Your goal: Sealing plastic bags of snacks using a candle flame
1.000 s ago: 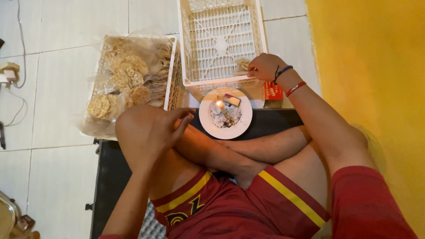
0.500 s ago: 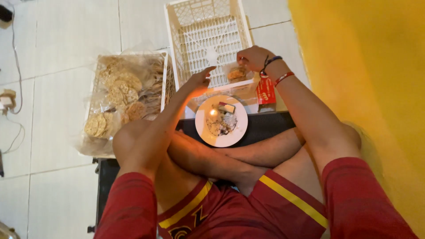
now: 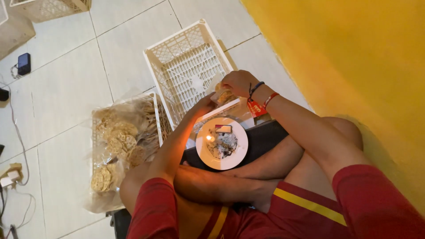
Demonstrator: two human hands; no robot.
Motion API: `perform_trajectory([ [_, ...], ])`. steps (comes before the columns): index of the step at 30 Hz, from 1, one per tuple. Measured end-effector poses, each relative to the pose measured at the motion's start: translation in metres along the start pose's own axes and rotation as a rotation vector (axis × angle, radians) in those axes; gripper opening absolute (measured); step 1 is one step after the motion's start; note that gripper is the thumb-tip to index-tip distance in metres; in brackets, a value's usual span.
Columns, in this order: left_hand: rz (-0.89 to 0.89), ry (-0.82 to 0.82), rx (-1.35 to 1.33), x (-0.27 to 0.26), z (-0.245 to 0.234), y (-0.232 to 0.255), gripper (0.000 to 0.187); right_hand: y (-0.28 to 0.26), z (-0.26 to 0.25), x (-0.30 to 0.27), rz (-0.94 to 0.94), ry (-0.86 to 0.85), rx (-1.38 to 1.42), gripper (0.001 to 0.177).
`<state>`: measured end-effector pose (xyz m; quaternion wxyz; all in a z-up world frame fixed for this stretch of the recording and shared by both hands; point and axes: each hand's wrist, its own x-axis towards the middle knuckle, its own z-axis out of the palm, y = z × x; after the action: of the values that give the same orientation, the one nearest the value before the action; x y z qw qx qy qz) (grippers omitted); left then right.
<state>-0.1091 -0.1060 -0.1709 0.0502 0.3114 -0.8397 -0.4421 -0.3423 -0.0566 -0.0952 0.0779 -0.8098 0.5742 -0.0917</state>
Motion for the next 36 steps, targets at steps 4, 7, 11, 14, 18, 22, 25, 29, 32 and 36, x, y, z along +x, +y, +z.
perform_trajectory([
  [4,0.064,-0.027,-0.031,0.011,-0.011,0.000,0.068,-0.012,-0.006,-0.019,0.040,-0.057,0.000,0.022],
  [7,0.013,-0.020,-0.108,-0.001,-0.012,0.050,0.061,-0.009,0.005,-0.033,0.114,-0.036,-0.035,0.022],
  [11,-0.037,-0.010,-0.383,0.023,0.007,-0.007,0.078,0.004,0.023,-0.035,0.064,0.088,-0.068,0.013],
  [14,-0.081,0.005,-0.472,0.019,-0.002,-0.002,0.082,0.003,0.027,-0.045,0.032,0.163,-0.071,0.012],
  [18,0.033,0.155,-0.633,0.030,0.009,-0.029,0.077,-0.011,0.015,-0.056,0.044,0.206,0.023,0.015],
  [22,-0.113,0.170,-0.320,0.025,0.000,-0.007,0.055,-0.005,0.037,-0.055,0.100,0.286,-0.062,0.009],
  [25,-0.138,0.165,-0.180,0.022,-0.003,-0.001,0.049,-0.011,0.036,-0.051,0.134,0.361,-0.043,0.012],
  [29,-0.052,0.152,-0.115,0.010,-0.010,0.012,0.051,-0.028,0.021,-0.052,0.227,0.289,-0.053,0.014],
  [32,-0.011,0.123,-0.294,0.027,-0.002,-0.027,0.069,-0.023,0.026,-0.048,0.262,0.241,-0.020,0.014],
  [36,0.030,0.090,-0.538,-0.007,-0.012,0.044,0.076,-0.023,0.025,-0.054,0.283,0.245,0.107,0.030],
])
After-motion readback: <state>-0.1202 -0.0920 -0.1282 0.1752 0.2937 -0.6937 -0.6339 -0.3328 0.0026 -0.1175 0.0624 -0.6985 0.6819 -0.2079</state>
